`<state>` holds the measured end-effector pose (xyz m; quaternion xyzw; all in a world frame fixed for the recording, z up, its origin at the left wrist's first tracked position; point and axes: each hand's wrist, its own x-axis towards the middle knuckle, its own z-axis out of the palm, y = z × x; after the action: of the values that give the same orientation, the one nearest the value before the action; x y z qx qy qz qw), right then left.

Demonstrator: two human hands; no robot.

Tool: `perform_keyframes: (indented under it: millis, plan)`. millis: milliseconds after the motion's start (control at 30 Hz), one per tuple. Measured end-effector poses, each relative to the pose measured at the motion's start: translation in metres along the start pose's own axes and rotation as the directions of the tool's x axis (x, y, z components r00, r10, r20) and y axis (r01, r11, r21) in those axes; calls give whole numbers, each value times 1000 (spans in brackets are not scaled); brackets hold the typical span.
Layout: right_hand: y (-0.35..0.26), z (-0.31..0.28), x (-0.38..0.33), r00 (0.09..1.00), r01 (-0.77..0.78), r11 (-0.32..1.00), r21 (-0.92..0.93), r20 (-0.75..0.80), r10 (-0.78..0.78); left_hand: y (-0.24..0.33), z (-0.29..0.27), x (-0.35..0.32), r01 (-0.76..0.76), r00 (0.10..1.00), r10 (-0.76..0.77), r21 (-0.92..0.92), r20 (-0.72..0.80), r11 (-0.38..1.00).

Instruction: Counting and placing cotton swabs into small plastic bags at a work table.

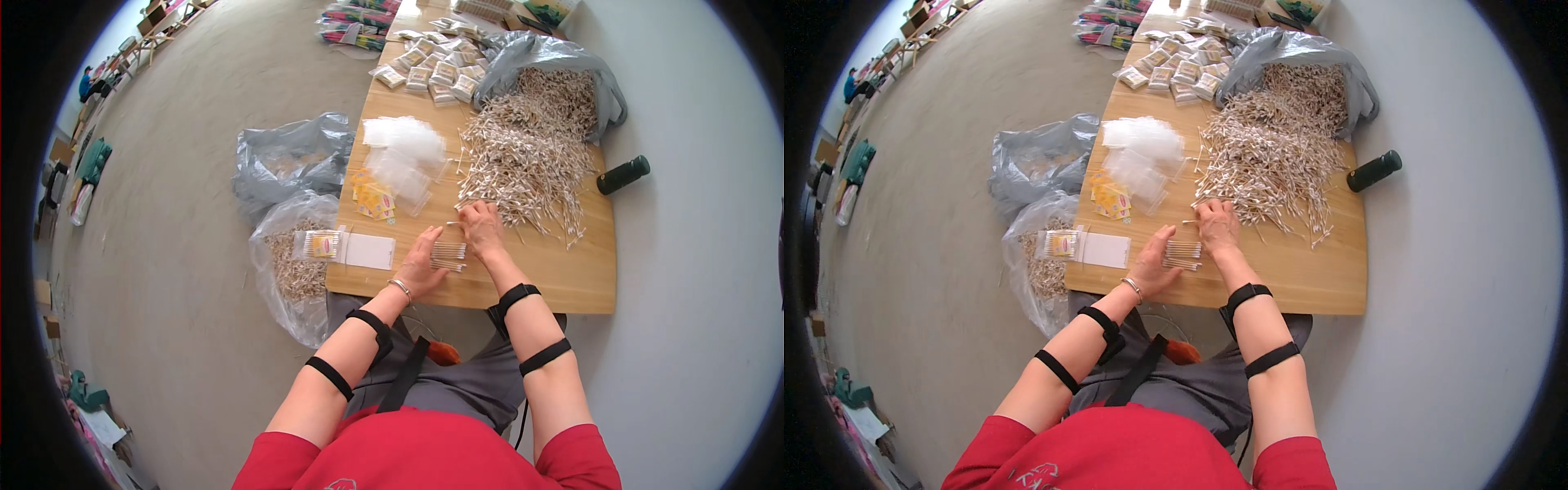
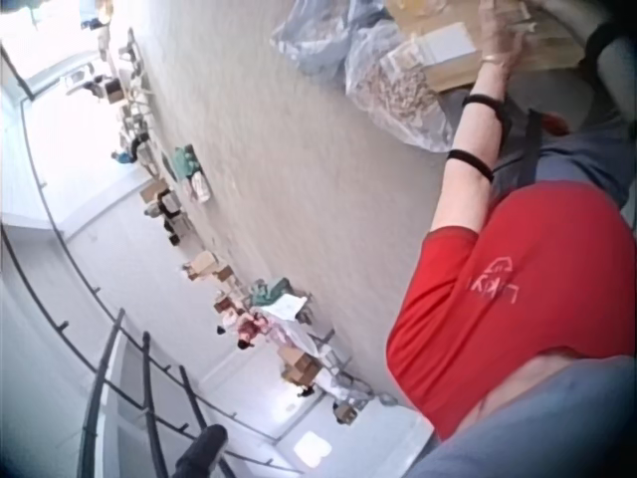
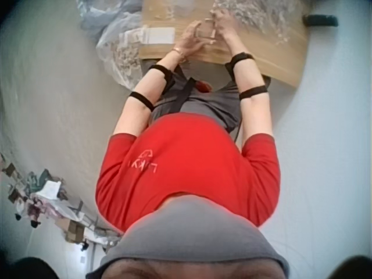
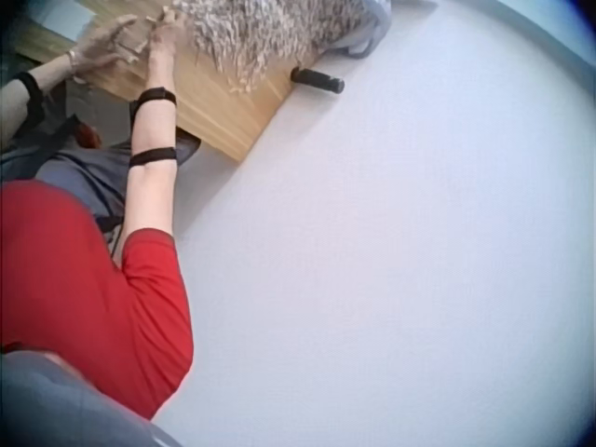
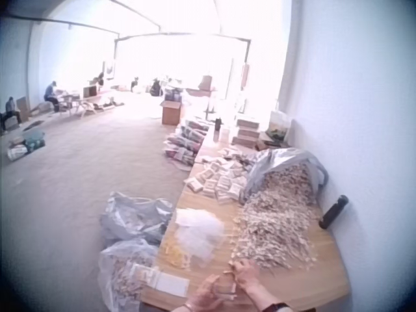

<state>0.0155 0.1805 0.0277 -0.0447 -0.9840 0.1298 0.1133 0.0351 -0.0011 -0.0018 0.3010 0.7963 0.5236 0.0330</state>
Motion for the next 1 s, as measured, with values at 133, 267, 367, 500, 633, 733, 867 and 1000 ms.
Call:
perform_keyframes:
  millis: [133,267,367,500,633,733,867,1000]
  plan:
    - [-2,7,2,997,70,990,-118,22,-68,1,0,0,0,998,-4,-62,-64,998]
    - [-11,11,-14,997,52,996,-70,57,-48,-1,0,1,58,992,-78,-193,-98,979]
    - [-35,1,-33,989,51,999,-3,140,-50,-13,-1,-5,95,984,-133,-287,-116,953]
    - [-29,4,-53,999,-10,981,191,-32,16,-16,7,-1,135,962,-239,-531,-131,836]
    - [-12,15,-67,905,-213,596,774,-73,419,0,5,4,172,944,-303,-593,-127,786]
    - [-22,25,-73,858,-123,365,923,-86,507,-4,10,4,164,948,-288,-566,-137,808]
    - [-56,29,-70,877,-168,275,946,17,479,-9,17,-1,128,956,-249,-543,-155,830]
    - [-43,33,-65,879,-116,669,734,-237,413,-10,15,1,139,965,-230,-496,-127,857]
